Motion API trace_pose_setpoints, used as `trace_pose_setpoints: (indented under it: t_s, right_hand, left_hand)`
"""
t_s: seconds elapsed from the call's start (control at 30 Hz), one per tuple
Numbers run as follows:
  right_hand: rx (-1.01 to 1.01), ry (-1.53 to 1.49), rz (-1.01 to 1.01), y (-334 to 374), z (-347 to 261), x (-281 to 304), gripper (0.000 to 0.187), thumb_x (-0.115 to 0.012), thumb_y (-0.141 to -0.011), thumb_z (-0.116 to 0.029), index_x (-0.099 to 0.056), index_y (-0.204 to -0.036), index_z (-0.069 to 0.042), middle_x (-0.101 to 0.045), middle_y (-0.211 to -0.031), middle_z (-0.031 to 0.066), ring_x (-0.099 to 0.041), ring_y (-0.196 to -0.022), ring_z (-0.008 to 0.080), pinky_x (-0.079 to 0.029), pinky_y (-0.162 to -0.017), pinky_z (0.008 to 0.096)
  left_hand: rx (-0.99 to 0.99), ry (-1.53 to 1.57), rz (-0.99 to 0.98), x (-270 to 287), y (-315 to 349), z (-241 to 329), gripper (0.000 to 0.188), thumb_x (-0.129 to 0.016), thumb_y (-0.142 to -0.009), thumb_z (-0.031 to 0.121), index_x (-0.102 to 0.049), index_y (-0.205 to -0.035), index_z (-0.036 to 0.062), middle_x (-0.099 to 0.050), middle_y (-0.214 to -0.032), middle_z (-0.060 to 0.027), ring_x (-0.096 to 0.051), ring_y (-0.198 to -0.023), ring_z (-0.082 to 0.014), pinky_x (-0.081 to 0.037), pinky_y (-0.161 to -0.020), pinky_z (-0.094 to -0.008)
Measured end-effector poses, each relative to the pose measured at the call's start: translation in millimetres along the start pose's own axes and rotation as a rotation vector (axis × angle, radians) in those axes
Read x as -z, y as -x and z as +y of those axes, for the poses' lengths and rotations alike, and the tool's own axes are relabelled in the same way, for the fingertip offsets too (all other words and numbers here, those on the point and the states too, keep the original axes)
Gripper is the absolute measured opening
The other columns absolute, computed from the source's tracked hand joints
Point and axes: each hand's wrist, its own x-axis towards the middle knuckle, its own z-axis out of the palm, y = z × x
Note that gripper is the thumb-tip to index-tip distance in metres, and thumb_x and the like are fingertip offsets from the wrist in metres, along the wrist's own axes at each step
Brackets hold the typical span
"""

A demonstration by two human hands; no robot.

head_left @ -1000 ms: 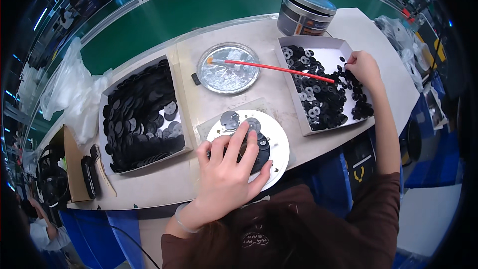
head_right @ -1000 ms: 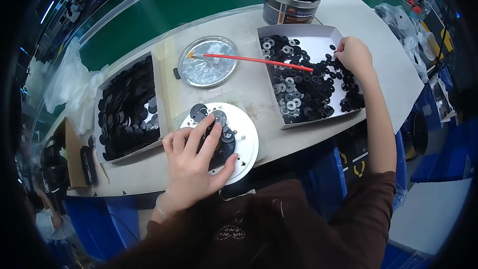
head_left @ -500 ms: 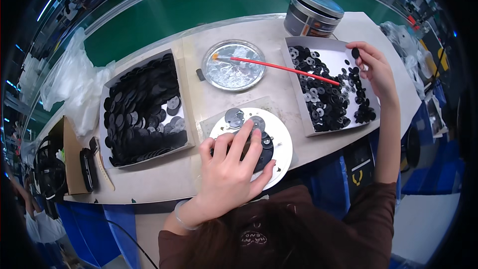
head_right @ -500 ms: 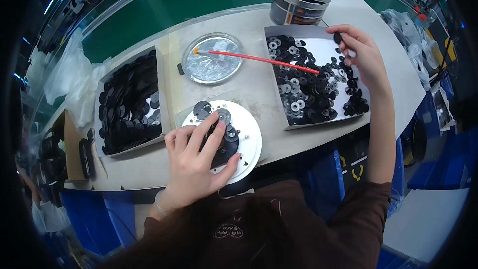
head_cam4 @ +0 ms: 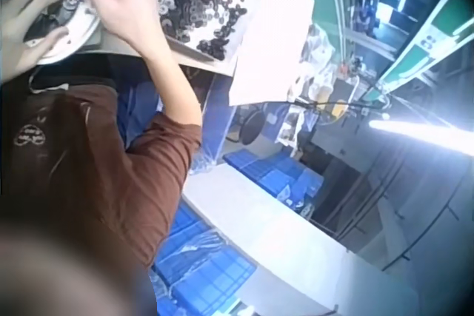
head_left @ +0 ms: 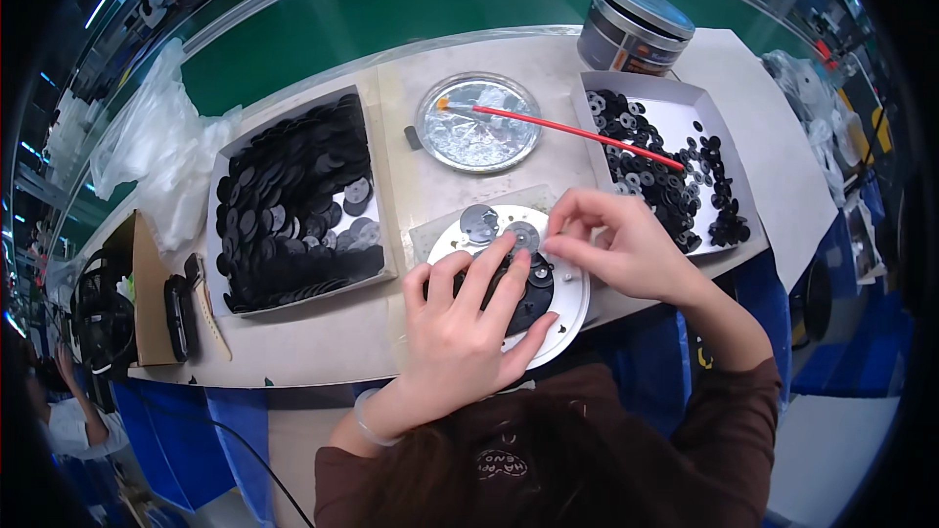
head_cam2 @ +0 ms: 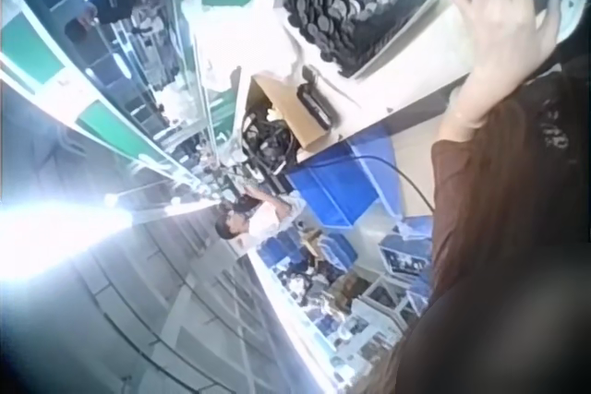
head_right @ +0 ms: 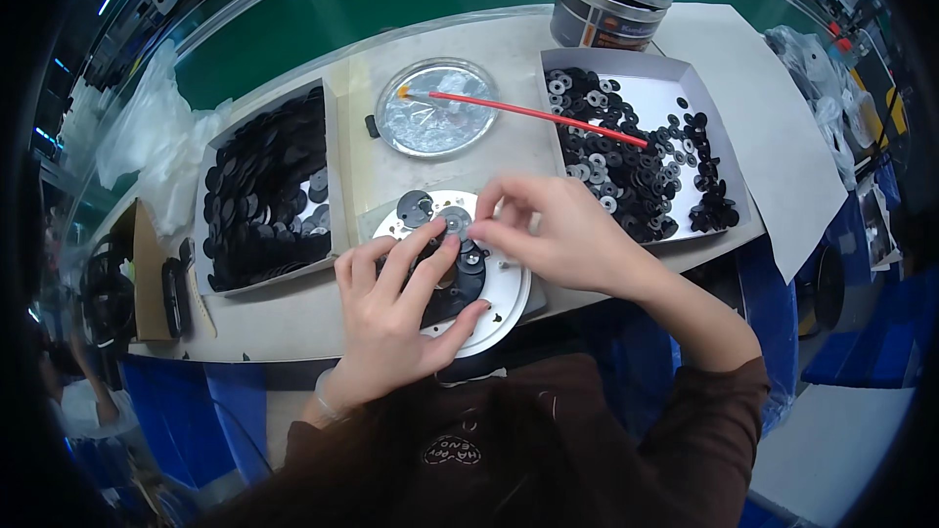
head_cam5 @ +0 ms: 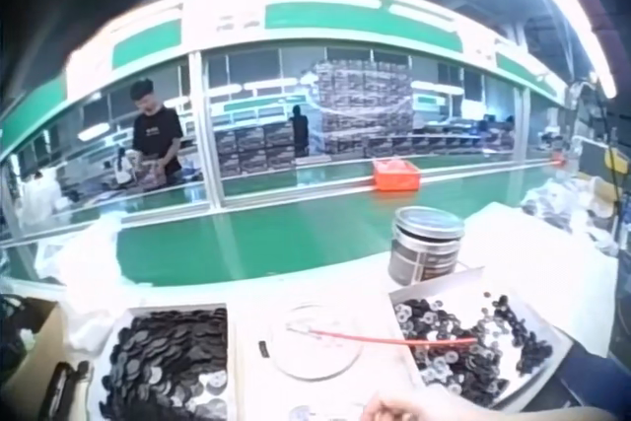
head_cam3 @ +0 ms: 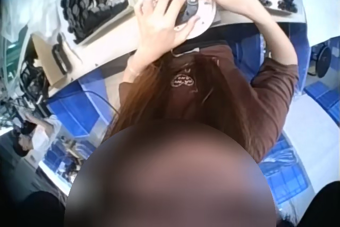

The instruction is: Applying glue with a brush to a lamp fixture and attaching small circular black plates.

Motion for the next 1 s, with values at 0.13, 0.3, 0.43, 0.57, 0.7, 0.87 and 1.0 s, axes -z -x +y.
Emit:
trace_pose_setpoints:
  t_s: [0.13,0.3,0.43,0.57,0.7,0.87,1.0]
  right_hand:
    - [-0.186,-0.163,0.005,0,-7,0,0.01,-0.057,-0.083,-0.008,-0.053,-0.088,0.0,-0.053,-0.068,-0.0005,-0.053,-0.062,0.0037,-0.045,-0.052,0.0166]
    - [-0.124,0.042,0.012,3,-8,-4,0.012,-0.056,-0.082,-0.006,-0.05,-0.09,0.0,-0.055,-0.07,0.0006,-0.054,-0.061,0.0048,-0.046,-0.05,0.0181]
    - [-0.06,0.15,-0.015,4,-20,-3,0.013,-0.058,-0.078,-0.005,-0.051,-0.088,-0.001,-0.055,-0.068,0.0014,-0.055,-0.06,0.0058,-0.045,-0.047,0.0188]
    - [-0.06,0.136,-0.032,1,-14,0,0.01,-0.06,-0.076,-0.006,-0.052,-0.081,-0.002,-0.053,-0.065,0.001,-0.054,-0.058,0.0056,-0.042,-0.046,0.0193]
    - [-0.124,-0.021,-0.003,0,-17,6,0.011,-0.06,-0.079,-0.009,-0.053,-0.076,-0.001,-0.053,-0.063,-0.0021,-0.052,-0.057,0.0044,-0.038,-0.044,0.0178]
    - [-0.436,-0.536,-0.136,-3,-13,7,0.015,-0.059,-0.084,-0.015,-0.055,-0.076,-0.003,-0.049,-0.056,-0.0042,-0.043,-0.047,0.001,-0.03,-0.04,0.0155]
    - [-0.538,-0.592,-0.167,-5,-5,3,0.018,-0.058,-0.085,-0.018,-0.054,-0.076,-0.003,-0.05,-0.055,-0.0029,-0.041,-0.043,0.0014,-0.028,-0.037,0.0154]
  left_hand:
    - [0.004,0.021,0.0,-1,1,-1,0.049,-0.073,-0.062,0.029,-0.06,-0.103,0.0066,-0.055,-0.112,-0.0045,-0.045,-0.09,-0.0242,-0.032,-0.079,-0.0354]
    - [0.005,0.016,0.016,-3,1,-1,0.049,-0.073,-0.062,0.03,-0.06,-0.103,0.0063,-0.055,-0.113,-0.0048,-0.045,-0.09,-0.0244,-0.032,-0.079,-0.0352]
    - [0.008,0.021,0.029,-3,2,-1,0.049,-0.073,-0.061,0.03,-0.06,-0.102,0.0064,-0.055,-0.112,-0.0049,-0.045,-0.09,-0.0246,-0.032,-0.079,-0.0354]
    - [0.006,0.026,0.026,-3,1,-1,0.049,-0.073,-0.061,0.03,-0.06,-0.102,0.0065,-0.055,-0.111,-0.0049,-0.045,-0.09,-0.0247,-0.031,-0.08,-0.0358]
    - [0.007,0.014,0.025,-3,1,-1,0.049,-0.073,-0.061,0.03,-0.06,-0.102,0.0065,-0.055,-0.11,-0.005,-0.045,-0.091,-0.0248,-0.031,-0.08,-0.0361]
    - [0.02,0.044,0.027,-2,2,-1,0.05,-0.074,-0.061,0.029,-0.058,-0.103,0.0065,-0.053,-0.112,-0.0062,-0.043,-0.093,-0.025,-0.031,-0.08,-0.0364]
    - [0.025,0.06,0.089,-4,3,-1,0.048,-0.07,-0.064,0.03,-0.055,-0.103,0.0046,-0.052,-0.113,-0.0074,-0.044,-0.092,-0.0244,-0.032,-0.079,-0.0375]
